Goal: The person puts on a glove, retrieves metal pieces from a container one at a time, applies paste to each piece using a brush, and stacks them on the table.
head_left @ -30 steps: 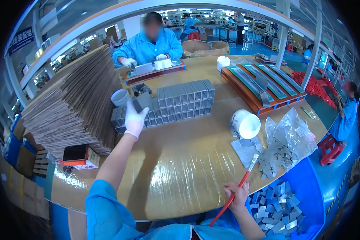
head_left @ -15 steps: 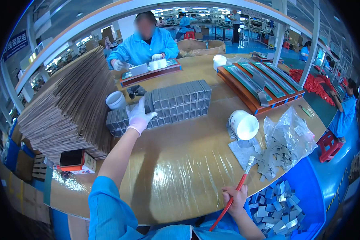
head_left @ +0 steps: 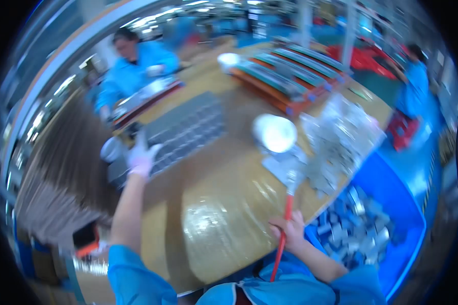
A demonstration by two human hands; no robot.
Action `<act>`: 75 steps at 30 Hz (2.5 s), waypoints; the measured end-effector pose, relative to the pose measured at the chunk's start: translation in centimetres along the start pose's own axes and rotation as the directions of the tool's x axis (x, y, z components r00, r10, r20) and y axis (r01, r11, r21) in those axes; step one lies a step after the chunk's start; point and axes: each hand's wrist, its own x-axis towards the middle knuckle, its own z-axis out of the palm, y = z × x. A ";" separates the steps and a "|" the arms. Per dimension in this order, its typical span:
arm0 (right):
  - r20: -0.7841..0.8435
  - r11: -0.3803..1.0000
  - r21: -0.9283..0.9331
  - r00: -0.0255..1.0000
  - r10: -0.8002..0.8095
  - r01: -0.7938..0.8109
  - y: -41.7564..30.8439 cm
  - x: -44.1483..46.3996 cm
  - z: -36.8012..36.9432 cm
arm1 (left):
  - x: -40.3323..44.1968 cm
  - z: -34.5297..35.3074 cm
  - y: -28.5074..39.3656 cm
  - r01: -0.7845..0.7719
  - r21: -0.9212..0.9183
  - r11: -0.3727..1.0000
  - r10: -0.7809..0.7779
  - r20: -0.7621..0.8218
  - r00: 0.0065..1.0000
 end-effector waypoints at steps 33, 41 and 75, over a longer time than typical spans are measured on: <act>0.245 0.581 -0.673 0.603 0.759 -0.458 -6.6 -24.2 -22.2 | -34.6 16.2 28.3 -0.910 -0.412 0.044 0.880 0.446 -0.160; 0.300 0.574 -0.656 0.529 0.794 -0.491 -8.1 -22.3 -22.1 | -35.1 14.9 27.6 -0.920 -0.383 0.083 0.869 0.479 -0.121; 0.576 0.564 -0.324 0.314 0.755 -0.760 18.6 -25.9 -6.4 | -32.2 5.8 22.3 -0.740 -0.610 0.282 0.950 0.288 0.125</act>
